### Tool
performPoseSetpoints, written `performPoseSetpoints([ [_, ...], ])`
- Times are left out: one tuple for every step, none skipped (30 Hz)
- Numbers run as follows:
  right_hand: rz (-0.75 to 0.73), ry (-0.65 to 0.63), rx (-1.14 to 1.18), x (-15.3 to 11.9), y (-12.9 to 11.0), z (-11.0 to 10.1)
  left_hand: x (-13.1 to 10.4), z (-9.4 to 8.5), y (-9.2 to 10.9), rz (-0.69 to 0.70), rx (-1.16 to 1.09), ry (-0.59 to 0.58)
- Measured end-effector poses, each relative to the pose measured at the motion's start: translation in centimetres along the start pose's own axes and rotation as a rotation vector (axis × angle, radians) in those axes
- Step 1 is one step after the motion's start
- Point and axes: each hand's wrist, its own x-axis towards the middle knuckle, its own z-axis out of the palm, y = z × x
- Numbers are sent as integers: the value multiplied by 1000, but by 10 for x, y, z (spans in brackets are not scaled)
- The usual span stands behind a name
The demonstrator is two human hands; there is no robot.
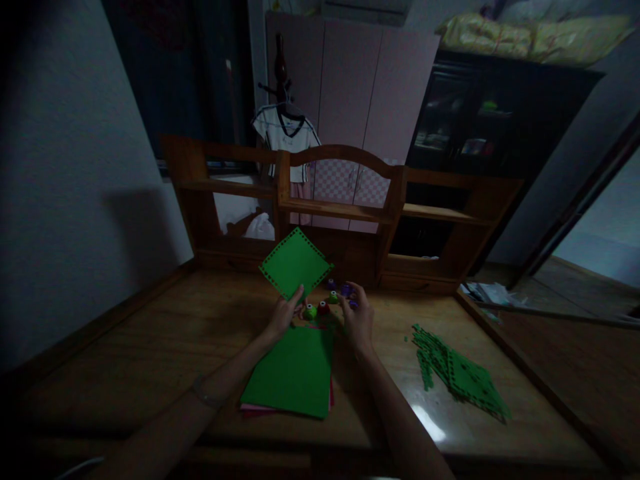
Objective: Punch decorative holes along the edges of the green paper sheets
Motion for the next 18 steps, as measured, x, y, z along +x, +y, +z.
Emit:
performPoseSetpoints([
  [-7, -5, -1, 0, 1, -1, 0, 0, 0, 1, -8, 3],
  [-6, -10, 1, 0, 1, -1, 0, 0, 1, 1, -15, 1],
  [0, -15, 4, 0, 2, -1, 0, 0, 0, 1, -17, 1],
  [9, -19, 7, -1, 2, -2, 0, 0, 0, 0, -17, 1],
  [17, -21, 9, -1, 3, -2, 0, 0, -1, -3, -13, 1],
  [22, -20, 11, -1, 4, -2, 0, 0, -1, -5, -10, -1],
  [23, -17, 10, -1, 4, -2, 1, 0, -2, -4, -8, -2],
  [20, -15, 10, -1, 5, -2, 1, 0, -2, -1, -8, -4],
  [16, -15, 9, -1, 6, -1, 1, 0, -3, 3, -8, -5],
  [10, -15, 7, -1, 7, -1, 1, -1, -3, 7, -7, -9],
  [4, -14, 3, -1, 8, -2, 1, -1, -2, 11, -5, -10],
  [-4, -14, -3, -1, 9, -2, 0, -1, -2, 14, -2, -9],
  [-13, -12, -10, -1, 9, -2, 0, -1, -2, 16, 1, -10],
  [-21, -6, -17, 0, 10, -2, 0, -1, -2, 19, 2, -14],
  [-29, -1, -24, 0, 10, -2, 0, -1, -2, 22, 4, -19],
  [-36, 3, -29, 0, 11, -2, 0, -1, -2, 25, 9, -26],
  [-41, 3, -32, 0, 11, -2, 0, -1, -2, 29, 16, -34],
  [-44, 4, -34, 0, 10, -2, 1, -1, -3, 31, 26, -39],
])
